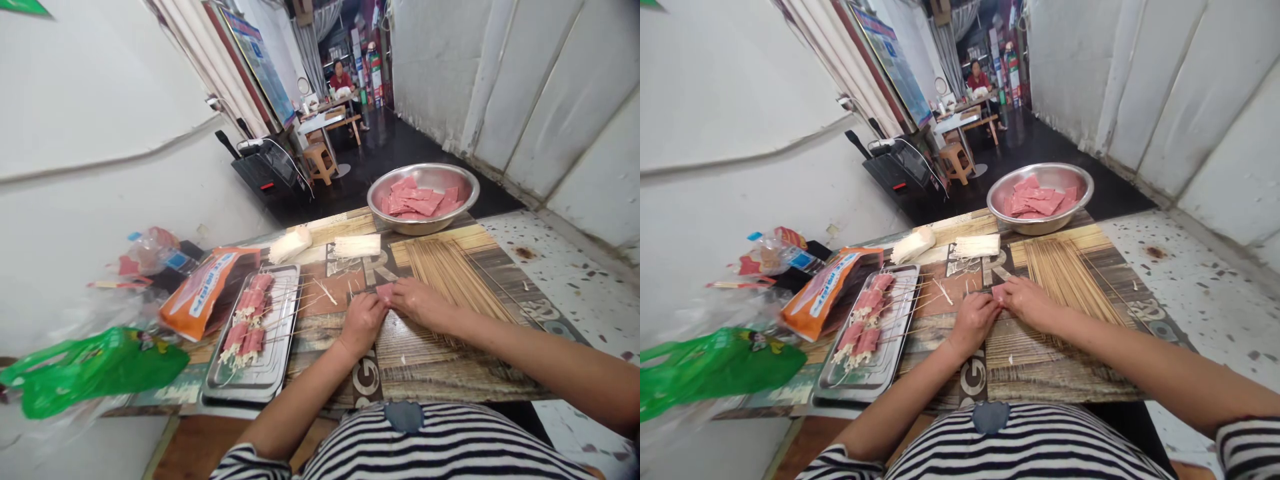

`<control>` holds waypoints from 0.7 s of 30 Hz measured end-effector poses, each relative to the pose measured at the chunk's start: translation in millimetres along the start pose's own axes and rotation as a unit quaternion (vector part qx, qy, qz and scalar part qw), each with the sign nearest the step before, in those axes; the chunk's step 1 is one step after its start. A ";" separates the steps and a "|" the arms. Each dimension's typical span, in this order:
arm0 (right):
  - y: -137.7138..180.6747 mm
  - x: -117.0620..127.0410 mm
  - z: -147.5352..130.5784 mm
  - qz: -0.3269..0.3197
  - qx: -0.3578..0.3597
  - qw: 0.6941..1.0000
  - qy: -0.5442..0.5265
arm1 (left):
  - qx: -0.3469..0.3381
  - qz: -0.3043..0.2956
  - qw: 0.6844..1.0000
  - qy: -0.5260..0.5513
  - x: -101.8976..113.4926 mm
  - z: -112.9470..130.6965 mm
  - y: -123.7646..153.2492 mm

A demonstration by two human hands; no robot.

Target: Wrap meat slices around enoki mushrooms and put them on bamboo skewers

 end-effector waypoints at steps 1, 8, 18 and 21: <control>-1.0 0.4 2.5 -0.001 -0.012 1.000 0.003 | 0.003 -0.008 1.000 0.008 -0.7 -2.3 -1.8; -14.1 -8.9 16.4 -0.025 0.018 0.999 -0.045 | 0.002 -0.157 0.978 0.139 -19.6 -24.5 -23.2; -9.7 -7.1 -12.9 -0.039 0.069 0.995 0.066 | 0.053 -0.215 0.953 0.208 -23.5 -33.7 -28.1; -18.8 -12.8 -2.4 -0.056 0.071 0.996 0.003 | 0.089 -0.182 0.968 0.150 -16.3 -34.2 -19.1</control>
Point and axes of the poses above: each hand's wrist, its own y-axis away from the middle knuckle, its own x-axis out of the back of the hand, z = x × y, the point moved 10 cm from there along -y, towards the middle knuckle, and after that the axes turned 15 degrees about -z, right-handed, at the moved point
